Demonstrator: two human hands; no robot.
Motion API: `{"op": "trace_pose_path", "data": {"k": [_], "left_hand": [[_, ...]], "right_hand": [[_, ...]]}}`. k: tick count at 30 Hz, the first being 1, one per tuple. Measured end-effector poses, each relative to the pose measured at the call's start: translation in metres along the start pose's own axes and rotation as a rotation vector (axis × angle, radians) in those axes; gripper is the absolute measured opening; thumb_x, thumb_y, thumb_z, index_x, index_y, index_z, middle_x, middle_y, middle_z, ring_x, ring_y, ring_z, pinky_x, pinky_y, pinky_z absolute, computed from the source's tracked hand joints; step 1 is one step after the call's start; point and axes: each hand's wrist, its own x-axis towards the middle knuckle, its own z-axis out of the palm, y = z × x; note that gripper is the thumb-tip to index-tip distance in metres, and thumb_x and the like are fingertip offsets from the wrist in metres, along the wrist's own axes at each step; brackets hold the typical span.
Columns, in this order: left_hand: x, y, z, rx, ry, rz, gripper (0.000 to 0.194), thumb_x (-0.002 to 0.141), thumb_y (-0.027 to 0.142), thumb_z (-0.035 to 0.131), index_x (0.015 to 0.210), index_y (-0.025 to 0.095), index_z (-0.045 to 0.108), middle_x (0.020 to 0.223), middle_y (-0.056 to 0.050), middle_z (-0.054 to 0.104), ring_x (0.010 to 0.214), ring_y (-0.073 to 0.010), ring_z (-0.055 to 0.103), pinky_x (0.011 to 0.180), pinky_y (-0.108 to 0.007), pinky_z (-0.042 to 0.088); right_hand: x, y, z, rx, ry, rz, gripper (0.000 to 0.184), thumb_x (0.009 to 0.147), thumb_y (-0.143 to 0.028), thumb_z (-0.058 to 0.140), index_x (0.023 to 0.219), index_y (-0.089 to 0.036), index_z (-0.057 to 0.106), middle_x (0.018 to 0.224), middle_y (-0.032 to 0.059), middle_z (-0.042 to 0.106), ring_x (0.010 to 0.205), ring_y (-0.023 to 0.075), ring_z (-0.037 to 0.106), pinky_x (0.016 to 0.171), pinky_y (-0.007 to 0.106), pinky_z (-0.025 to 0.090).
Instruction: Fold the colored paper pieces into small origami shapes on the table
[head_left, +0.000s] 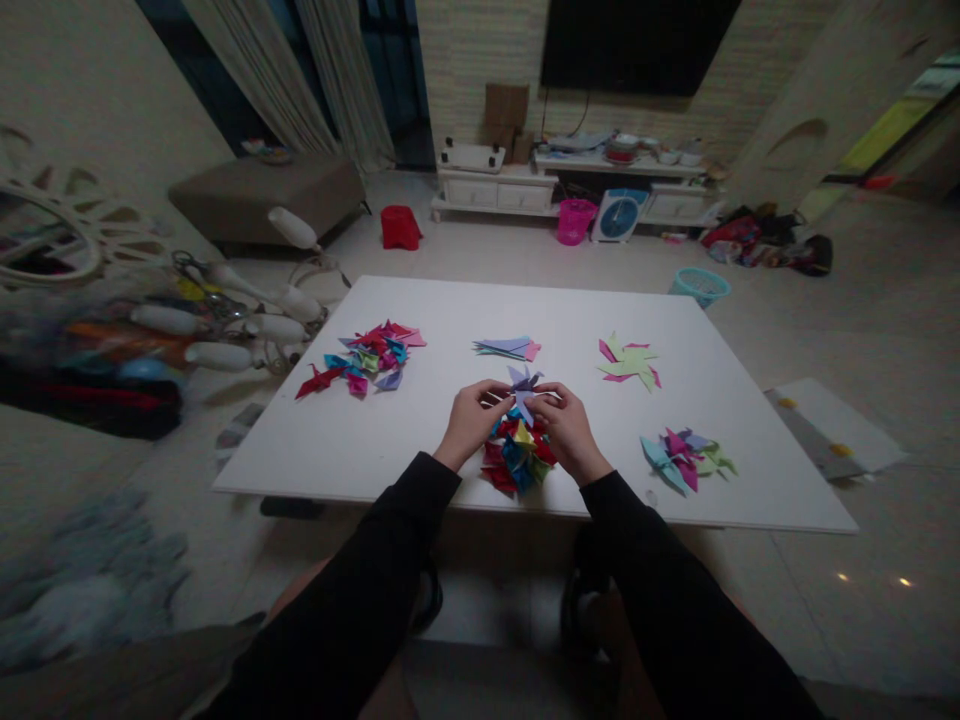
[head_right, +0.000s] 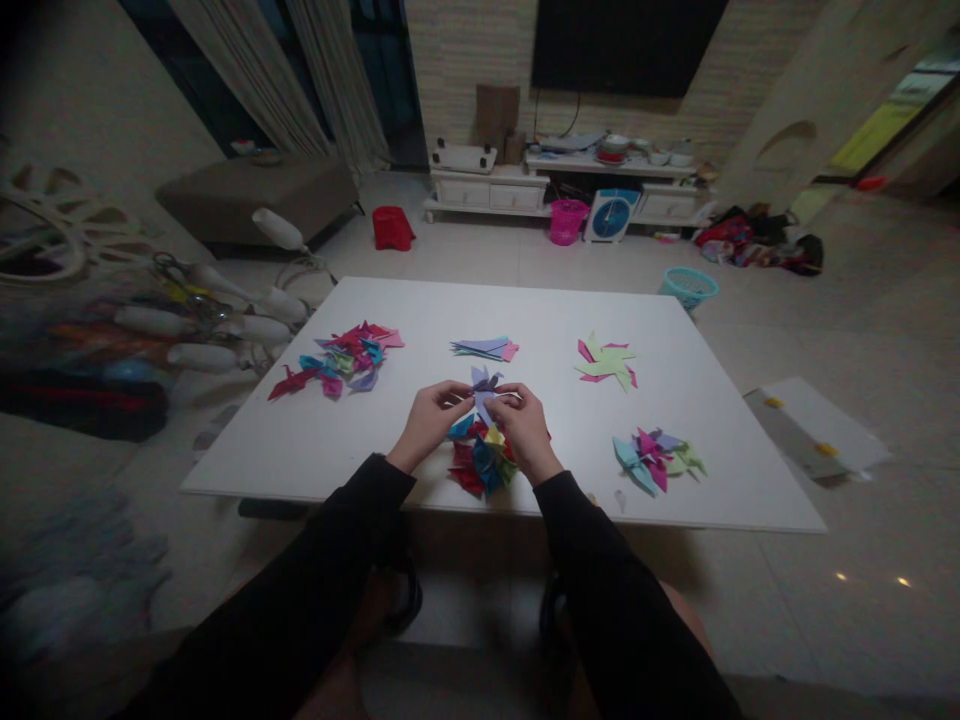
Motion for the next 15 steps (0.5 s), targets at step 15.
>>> {"op": "trace_pose_path", "data": {"k": [15], "left_hand": [[-0.0013, 0.0032, -0.0010, 0.047, 0.010, 0.014, 0.014, 0.079, 0.028, 0.070, 0.082, 0.017, 0.077, 0.082, -0.006, 0.076, 0.074, -0.0199, 0.068, 0.068, -0.030, 0.050]], "right_hand": [[0.0014, 0.0006, 0.0010, -0.042, 0.008, -0.012, 0.040, 0.058, -0.031, 0.084, 0.089, -0.022, 0.061, 0.061, -0.0071, 0.060, 0.051, 0.0099, 0.052, 0.047, 0.021, 0.035]]}}
